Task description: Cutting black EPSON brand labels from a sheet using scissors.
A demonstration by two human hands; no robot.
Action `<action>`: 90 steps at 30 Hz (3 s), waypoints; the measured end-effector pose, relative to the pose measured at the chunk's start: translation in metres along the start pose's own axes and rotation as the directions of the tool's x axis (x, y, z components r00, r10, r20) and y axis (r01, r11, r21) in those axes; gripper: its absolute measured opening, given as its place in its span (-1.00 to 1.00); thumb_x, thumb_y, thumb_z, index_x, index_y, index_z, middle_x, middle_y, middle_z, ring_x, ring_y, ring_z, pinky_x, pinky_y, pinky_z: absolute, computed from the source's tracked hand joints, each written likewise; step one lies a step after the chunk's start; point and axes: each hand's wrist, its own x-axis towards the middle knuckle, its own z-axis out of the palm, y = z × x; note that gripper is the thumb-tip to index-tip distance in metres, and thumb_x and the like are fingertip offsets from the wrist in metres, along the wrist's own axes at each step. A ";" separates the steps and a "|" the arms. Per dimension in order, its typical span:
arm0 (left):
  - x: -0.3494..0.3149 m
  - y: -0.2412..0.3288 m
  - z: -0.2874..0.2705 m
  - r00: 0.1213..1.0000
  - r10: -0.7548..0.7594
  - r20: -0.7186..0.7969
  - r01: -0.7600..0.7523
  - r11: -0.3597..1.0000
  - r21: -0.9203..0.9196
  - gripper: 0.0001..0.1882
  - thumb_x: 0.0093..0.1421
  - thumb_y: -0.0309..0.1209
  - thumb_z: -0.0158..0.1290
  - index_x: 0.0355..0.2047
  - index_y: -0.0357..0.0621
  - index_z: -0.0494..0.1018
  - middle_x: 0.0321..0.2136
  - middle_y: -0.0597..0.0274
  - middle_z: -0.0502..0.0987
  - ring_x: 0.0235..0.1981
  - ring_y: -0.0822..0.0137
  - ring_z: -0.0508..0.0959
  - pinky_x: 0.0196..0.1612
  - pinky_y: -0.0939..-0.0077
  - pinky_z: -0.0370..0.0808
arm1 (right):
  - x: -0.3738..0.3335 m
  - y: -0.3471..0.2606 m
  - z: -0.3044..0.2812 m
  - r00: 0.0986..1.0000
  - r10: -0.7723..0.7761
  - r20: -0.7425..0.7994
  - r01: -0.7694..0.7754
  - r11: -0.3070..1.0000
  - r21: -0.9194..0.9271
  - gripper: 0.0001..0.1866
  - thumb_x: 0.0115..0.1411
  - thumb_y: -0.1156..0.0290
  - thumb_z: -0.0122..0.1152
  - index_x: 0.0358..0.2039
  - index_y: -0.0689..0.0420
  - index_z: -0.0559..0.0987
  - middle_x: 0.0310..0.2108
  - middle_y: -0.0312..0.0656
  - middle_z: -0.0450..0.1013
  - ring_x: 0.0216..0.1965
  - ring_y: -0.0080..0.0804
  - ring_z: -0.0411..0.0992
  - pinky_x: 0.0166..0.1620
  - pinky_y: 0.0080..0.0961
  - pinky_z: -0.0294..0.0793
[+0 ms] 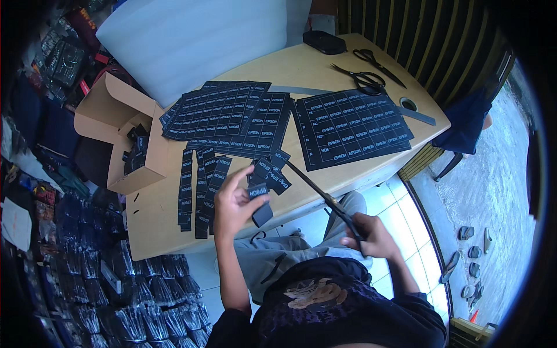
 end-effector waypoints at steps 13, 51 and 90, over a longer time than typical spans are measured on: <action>-0.075 0.017 0.025 0.987 0.139 -0.082 -0.159 0.919 -0.361 -0.48 -0.12 -0.75 0.23 -0.11 -0.46 0.33 -0.11 -0.05 0.39 -0.27 0.31 0.57 -0.28 0.58 0.59 | 0.049 -0.039 0.082 0.969 -0.239 0.068 0.163 0.818 0.551 -0.68 0.01 0.51 0.33 -0.21 0.28 0.46 -0.31 -0.24 0.48 -0.27 -0.65 0.40 -0.22 -0.66 0.37; -0.073 0.006 0.014 0.985 0.088 -0.149 -0.126 0.954 -0.272 -0.49 -0.06 -0.74 0.21 -0.03 -0.32 0.43 -0.20 0.18 0.47 -0.40 0.62 0.46 -0.45 0.81 0.44 | 0.033 -0.023 0.006 0.935 -0.211 0.284 0.144 0.960 0.239 -0.11 -0.13 -0.49 0.06 -0.39 0.28 0.39 -0.53 -0.27 0.30 -0.51 -0.49 0.31 -0.41 -0.52 0.30; -0.066 0.034 -0.016 0.919 0.012 0.393 0.044 0.990 -0.134 -0.40 -0.18 -0.56 0.35 -0.04 -0.09 0.50 -0.24 0.26 0.52 -0.49 0.61 0.42 -0.45 0.78 0.50 | 0.041 -0.028 -0.043 0.463 -0.122 0.878 0.192 0.981 0.035 -0.38 0.08 -0.11 0.19 -0.35 0.33 0.42 -0.52 -0.10 0.43 -0.52 -0.24 0.49 -0.49 -0.46 0.45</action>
